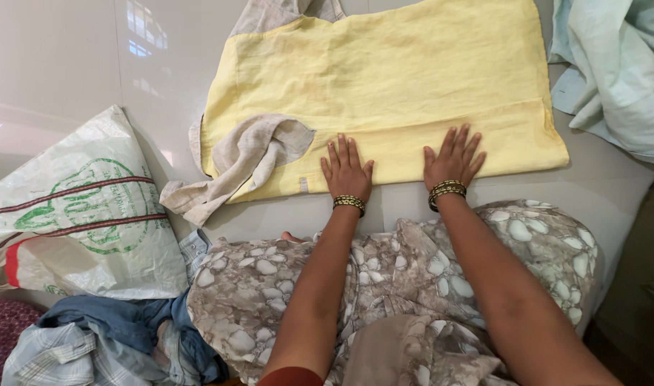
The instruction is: The person folds a yellow shirt and several lighter-colored cloths by hand while sitting on the floor next to bags of laundry.
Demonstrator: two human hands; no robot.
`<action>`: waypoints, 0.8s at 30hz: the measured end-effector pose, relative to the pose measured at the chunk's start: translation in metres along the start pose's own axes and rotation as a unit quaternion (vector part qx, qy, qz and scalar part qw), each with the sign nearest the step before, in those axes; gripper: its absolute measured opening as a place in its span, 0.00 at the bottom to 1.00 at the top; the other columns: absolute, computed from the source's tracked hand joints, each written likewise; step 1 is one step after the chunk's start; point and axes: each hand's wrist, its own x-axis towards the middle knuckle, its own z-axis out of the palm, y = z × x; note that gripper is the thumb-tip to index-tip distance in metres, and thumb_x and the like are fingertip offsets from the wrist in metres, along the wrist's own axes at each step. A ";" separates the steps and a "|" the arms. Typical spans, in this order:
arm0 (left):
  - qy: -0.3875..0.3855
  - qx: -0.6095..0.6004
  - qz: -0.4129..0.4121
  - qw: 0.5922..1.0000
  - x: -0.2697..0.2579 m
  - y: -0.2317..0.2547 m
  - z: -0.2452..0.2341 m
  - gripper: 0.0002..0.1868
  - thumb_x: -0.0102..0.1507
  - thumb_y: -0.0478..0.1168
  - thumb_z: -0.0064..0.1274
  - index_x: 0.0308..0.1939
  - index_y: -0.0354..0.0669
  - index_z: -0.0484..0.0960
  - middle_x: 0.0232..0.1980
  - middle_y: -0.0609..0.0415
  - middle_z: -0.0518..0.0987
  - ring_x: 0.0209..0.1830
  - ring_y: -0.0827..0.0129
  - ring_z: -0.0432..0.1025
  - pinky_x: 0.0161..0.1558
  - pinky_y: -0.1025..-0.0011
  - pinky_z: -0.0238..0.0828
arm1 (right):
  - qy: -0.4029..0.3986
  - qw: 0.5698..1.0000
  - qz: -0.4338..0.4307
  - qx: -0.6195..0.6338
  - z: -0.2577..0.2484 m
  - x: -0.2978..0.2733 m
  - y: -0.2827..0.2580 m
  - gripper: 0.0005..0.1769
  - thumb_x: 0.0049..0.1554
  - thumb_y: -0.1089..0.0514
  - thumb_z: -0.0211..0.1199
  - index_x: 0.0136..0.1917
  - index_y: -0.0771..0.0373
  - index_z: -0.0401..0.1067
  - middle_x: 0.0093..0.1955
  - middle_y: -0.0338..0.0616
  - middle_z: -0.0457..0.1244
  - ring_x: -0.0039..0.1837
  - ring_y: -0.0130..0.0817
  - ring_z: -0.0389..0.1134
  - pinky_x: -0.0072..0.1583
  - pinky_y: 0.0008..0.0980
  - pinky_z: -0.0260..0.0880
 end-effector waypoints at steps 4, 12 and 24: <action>0.055 -0.072 0.084 0.992 0.009 -0.002 0.024 0.36 0.71 0.58 0.38 0.79 0.46 0.55 0.85 0.49 0.45 0.85 0.56 0.39 0.79 0.52 0.33 | 0.119 0.975 -0.169 0.085 0.031 0.005 -0.013 0.41 0.67 0.44 0.49 0.85 0.62 0.45 0.88 0.50 0.39 0.87 0.50 0.33 0.81 0.56 0.30; 0.035 -0.017 0.130 0.991 0.012 -0.018 0.020 0.35 0.69 0.54 0.41 0.79 0.51 0.57 0.85 0.58 0.48 0.85 0.63 0.42 0.80 0.53 0.34 | 0.070 0.923 -0.378 0.021 0.046 -0.003 -0.064 0.32 0.67 0.47 0.45 0.80 0.60 0.57 0.85 0.45 0.47 0.85 0.41 0.42 0.81 0.49 0.38; -0.005 0.017 0.063 0.998 0.010 -0.019 -0.009 0.41 0.68 0.62 0.38 0.81 0.53 0.49 0.85 0.58 0.40 0.85 0.59 0.35 0.79 0.52 0.27 | -0.023 0.989 -0.140 -0.034 0.000 0.015 -0.012 0.43 0.65 0.30 0.35 0.85 0.51 0.34 0.88 0.39 0.25 0.86 0.41 0.23 0.80 0.51 0.23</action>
